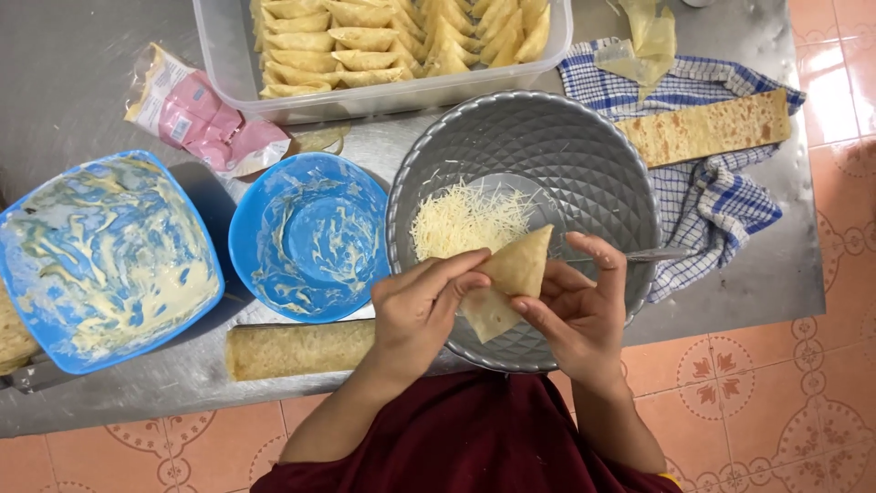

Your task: Filling thin dough strips with shredded cheese and folding them into triangular pastries, then placing them into a storage container.

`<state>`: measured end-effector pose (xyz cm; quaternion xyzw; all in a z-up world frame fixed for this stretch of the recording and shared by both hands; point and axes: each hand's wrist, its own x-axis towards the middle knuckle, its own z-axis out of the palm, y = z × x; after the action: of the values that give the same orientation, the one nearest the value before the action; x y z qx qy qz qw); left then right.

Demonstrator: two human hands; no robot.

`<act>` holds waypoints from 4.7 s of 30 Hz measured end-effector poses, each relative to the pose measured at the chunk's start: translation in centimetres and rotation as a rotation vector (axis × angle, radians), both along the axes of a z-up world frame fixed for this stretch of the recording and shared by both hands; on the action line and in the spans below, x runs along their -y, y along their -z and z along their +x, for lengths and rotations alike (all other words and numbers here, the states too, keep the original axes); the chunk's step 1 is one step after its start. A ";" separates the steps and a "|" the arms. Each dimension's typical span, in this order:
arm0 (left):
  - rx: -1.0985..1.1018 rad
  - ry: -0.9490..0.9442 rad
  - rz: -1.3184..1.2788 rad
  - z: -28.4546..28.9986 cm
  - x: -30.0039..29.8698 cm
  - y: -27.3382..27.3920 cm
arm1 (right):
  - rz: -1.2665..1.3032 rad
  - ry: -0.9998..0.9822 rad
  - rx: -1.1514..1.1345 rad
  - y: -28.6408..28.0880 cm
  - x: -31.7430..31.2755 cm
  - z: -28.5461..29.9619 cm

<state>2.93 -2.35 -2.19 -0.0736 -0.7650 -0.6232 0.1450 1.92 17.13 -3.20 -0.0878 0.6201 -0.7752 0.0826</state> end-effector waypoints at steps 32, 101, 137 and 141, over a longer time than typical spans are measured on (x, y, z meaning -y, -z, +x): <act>0.098 -0.868 0.346 1.7 15.7 7.9 | 1.085 -0.810 -0.190 13.4 24.9 -7.5; 0.189 -0.645 0.481 3.9 15.3 6.6 | 0.503 -1.059 -0.569 2.1 20.0 -12.3; 0.185 -0.505 0.939 7.2 11.5 6.2 | 1.384 -0.662 -1.395 8.5 20.0 -9.7; 0.166 -0.582 0.945 6.1 12.0 10.2 | 1.381 -0.709 -1.440 10.7 19.9 -9.8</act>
<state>9.02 -14.33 -12.38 0.2631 -0.4001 -0.8362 0.2674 -7.85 -2.74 -13.94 -0.6367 0.7679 0.0490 -0.0510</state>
